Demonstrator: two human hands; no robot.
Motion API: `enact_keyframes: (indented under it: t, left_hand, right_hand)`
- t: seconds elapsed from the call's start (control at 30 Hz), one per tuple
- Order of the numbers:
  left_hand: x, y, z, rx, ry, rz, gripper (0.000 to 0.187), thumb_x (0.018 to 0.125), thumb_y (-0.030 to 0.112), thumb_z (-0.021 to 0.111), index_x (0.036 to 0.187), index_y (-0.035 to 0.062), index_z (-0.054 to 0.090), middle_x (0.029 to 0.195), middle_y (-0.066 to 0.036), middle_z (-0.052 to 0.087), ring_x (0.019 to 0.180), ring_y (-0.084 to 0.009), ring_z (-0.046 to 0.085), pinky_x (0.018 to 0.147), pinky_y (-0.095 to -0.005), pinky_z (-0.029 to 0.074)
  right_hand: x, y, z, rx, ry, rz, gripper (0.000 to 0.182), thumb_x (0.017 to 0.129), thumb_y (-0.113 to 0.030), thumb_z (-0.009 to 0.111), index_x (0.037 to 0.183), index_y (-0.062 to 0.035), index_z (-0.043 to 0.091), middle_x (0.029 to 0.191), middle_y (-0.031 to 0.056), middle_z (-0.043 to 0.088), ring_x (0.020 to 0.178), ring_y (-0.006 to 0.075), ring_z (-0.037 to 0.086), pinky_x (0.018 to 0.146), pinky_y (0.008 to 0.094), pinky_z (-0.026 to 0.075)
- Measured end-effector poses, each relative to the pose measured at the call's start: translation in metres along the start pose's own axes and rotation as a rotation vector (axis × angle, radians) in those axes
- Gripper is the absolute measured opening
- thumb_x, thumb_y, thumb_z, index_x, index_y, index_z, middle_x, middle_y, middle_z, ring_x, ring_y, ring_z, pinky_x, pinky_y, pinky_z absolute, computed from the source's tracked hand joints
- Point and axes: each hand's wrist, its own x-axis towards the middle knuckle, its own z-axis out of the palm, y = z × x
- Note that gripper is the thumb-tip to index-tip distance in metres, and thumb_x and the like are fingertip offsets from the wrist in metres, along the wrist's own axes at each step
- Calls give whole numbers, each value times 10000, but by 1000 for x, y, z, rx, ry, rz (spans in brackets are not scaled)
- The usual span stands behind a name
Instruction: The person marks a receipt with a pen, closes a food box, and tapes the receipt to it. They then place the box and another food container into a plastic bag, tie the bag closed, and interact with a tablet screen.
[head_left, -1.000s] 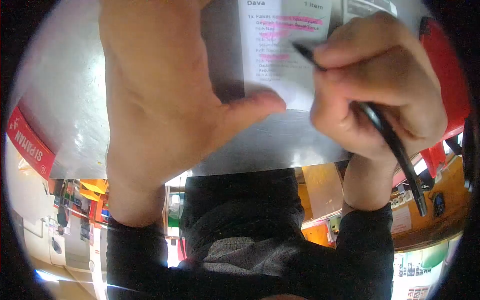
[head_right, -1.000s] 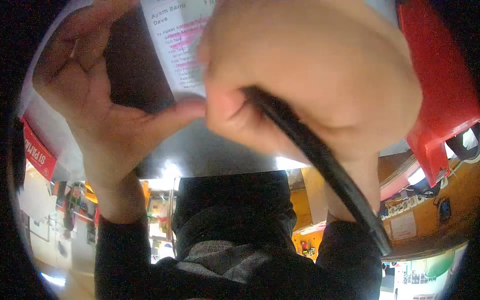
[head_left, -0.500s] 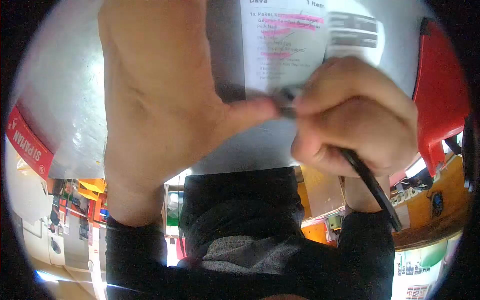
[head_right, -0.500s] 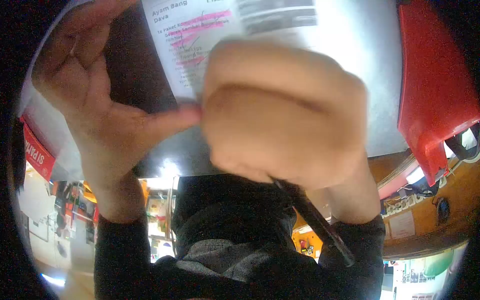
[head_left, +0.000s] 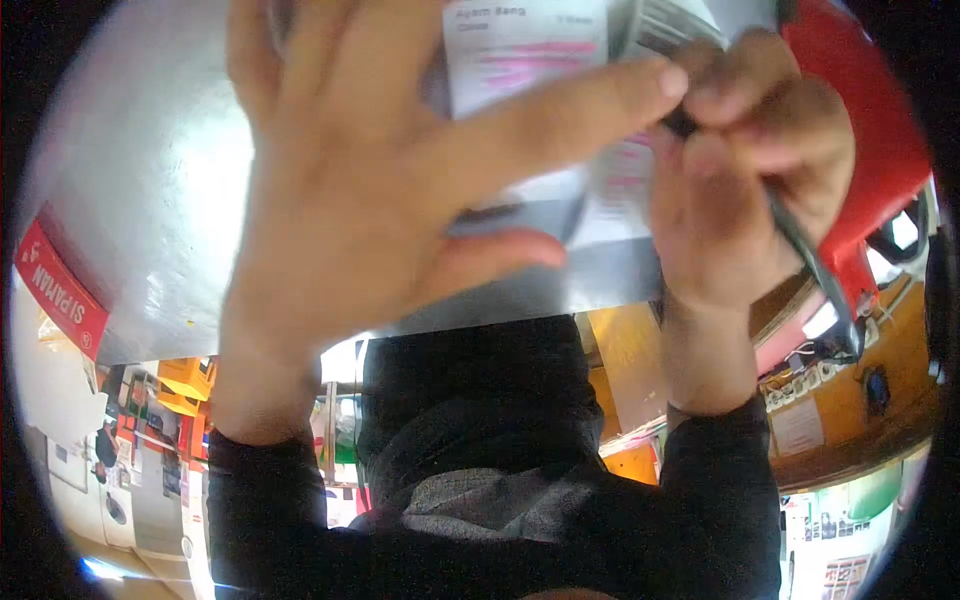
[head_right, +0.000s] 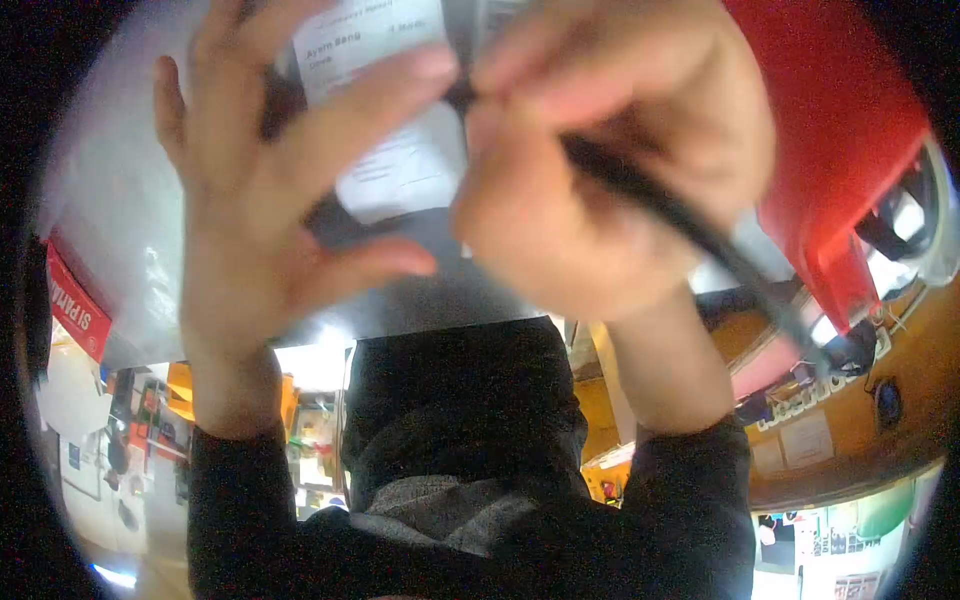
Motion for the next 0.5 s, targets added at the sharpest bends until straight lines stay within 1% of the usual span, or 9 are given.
enact_keyframes:
  t: [0.07, 0.1, 0.17, 0.23, 0.27, 0.33, 0.37, 0.43, 0.5]
  left_hand:
    - [1, 3, 6, 189, -51, 3, 546, 764, 395, 758, 1270, 305, 573, 1430, -242, 327, 1376, -541, 192, 982, -815, 93]
    - [1, 2, 11, 292, -65, 10, 545, 765, 400, 757, 1271, 308, 576, 1432, -241, 325, 1378, -544, 187, 981, -820, 88]
    - [3, 5, 20, 491, -86, 25, 543, 767, 410, 756, 1272, 316, 583, 1437, -240, 321, 1382, -550, 177, 979, -829, 78]
    - [5, 6, 28, 628, -102, 38, 541, 768, 420, 754, 1274, 324, 589, 1441, -238, 317, 1387, -556, 168, 977, -838, 68]
    - [7, 9, 32, 679, -113, 37, 540, 769, 425, 753, 1275, 327, 592, 1444, -237, 315, 1389, -559, 163, 976, -842, 64]
    - [10, 18, 31, 635, -194, 14, 516, 764, 498, 736, 1247, 353, 629, 1466, -228, 297, 1391, -582, 117, 960, -858, 23]
    - [10, 18, 30, 675, -216, 21, 518, 757, 520, 733, 1232, 334, 641, 1471, -231, 296, 1392, -584, 113, 959, -857, 32]
    - [17, 26, 24, 450, -140, -17, 538, 742, 539, 734, 1216, 297, 655, 1479, -226, 303, 1392, -559, 146, 973, -821, 90]
    - [27, 43, 9, 59, -12, -40, 588, 722, 535, 754, 1215, 234, 641, 1457, -212, 357, 1362, -490, 256, 997, -716, 194]
  right_hand:
    - [5, 6, -8, 207, 82, -6, 85, 909, -16, 540, 987, -50, 539, 1054, 147, 551, 956, 223, 558, 898, 348, 476]
    - [7, 14, -5, 380, 174, -20, 115, 862, 17, 618, 928, -49, 550, 978, 139, 589, 868, 210, 615, 758, 308, 524]
    - [3, 12, -15, 514, 198, 4, 140, 843, 33, 650, 907, -49, 556, 956, 134, 600, 814, 197, 633, 681, 285, 551]
    - [-11, -9, -34, 435, 63, 82, 99, 898, 0, 559, 982, -49, 546, 1064, 141, 548, 883, 197, 556, 807, 317, 507]
    - [-19, -15, -32, 314, 75, 68, 104, 893, 3, 572, 980, -50, 548, 1061, 137, 549, 857, 187, 553, 768, 303, 511]
    - [-34, -24, -34, 115, 88, 40, 121, 881, 15, 596, 973, -50, 549, 1053, 131, 549, 810, 171, 550, 693, 277, 517]
    - [-39, -26, -36, 35, 88, 24, 133, 874, 25, 607, 969, -49, 549, 1047, 127, 549, 789, 164, 549, 658, 265, 519]
    - [-48, -29, -41, -85, 94, 12, 146, 867, 36, 618, 962, -49, 548, 1040, 123, 548, 769, 154, 546, 627, 255, 522]
    - [-52, -26, -47, -125, 96, -8, 148, 872, 41, 600, 973, -51, 544, 1036, 130, 548, 815, 176, 560, 660, 270, 515]
